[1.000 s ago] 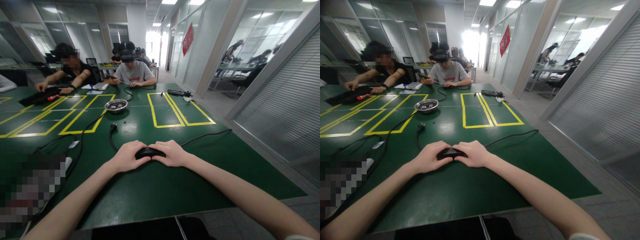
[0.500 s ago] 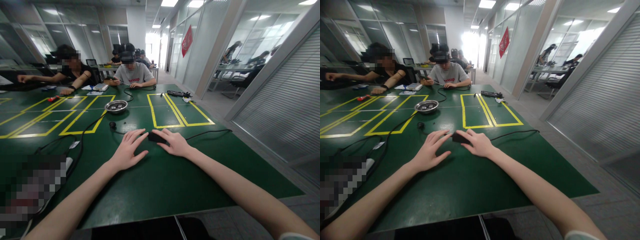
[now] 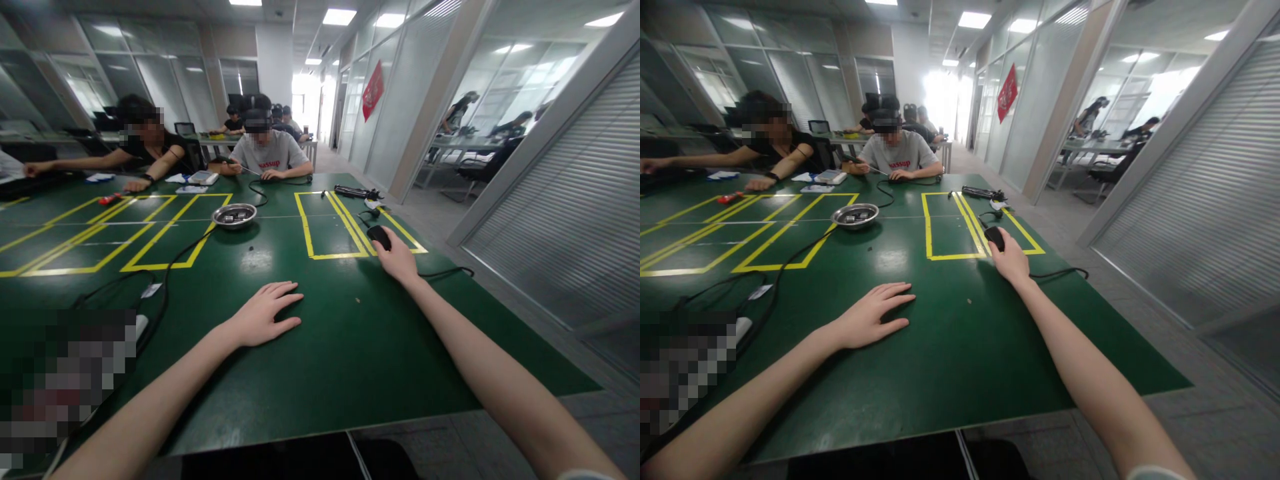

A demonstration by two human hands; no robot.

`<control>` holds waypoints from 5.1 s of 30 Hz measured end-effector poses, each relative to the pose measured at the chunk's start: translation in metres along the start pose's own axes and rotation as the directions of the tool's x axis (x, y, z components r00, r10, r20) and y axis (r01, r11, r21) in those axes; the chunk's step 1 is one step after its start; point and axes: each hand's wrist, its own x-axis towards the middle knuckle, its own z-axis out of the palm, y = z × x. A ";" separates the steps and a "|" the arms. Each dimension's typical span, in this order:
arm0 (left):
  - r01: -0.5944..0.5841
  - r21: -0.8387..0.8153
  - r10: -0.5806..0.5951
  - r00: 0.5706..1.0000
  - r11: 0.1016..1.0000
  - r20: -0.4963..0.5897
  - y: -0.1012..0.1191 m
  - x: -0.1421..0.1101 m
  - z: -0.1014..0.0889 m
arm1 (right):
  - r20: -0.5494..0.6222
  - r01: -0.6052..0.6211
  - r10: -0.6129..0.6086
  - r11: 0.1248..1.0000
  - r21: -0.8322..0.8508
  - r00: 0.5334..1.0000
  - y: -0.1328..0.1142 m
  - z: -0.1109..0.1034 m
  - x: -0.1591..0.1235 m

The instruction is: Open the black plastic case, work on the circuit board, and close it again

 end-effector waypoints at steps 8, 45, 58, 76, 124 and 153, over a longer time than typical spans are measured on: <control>0.018 0.011 -0.018 1.000 1.000 0.021 0.003 0.000 -0.002 | 0.061 -0.209 0.231 0.945 -0.251 0.971 0.040 -0.003 0.015; 0.011 0.026 -0.012 1.000 1.000 0.027 0.001 0.000 0.002 | -0.023 -0.433 0.437 0.896 0.099 0.899 0.063 -0.006 0.025; 0.030 0.026 -0.031 0.998 0.999 0.055 0.004 0.001 -0.001 | -0.122 -0.245 0.232 0.963 -0.113 0.965 0.060 0.006 0.028; 0.012 0.018 -0.013 1.000 1.000 0.021 0.004 0.000 0.000 | 0.046 -0.153 0.174 0.944 -0.292 0.984 0.031 -0.011 0.014; 0.017 0.111 -0.008 0.996 0.994 -0.084 0.011 0.005 -0.012 | 0.454 0.799 -0.792 0.550 0.244 0.408 -0.092 0.004 -0.087; 0.060 -0.029 -0.067 0.933 0.998 -0.353 0.009 0.004 -0.020 | 0.294 0.804 -0.850 0.516 0.297 0.437 -0.094 -0.006 -0.092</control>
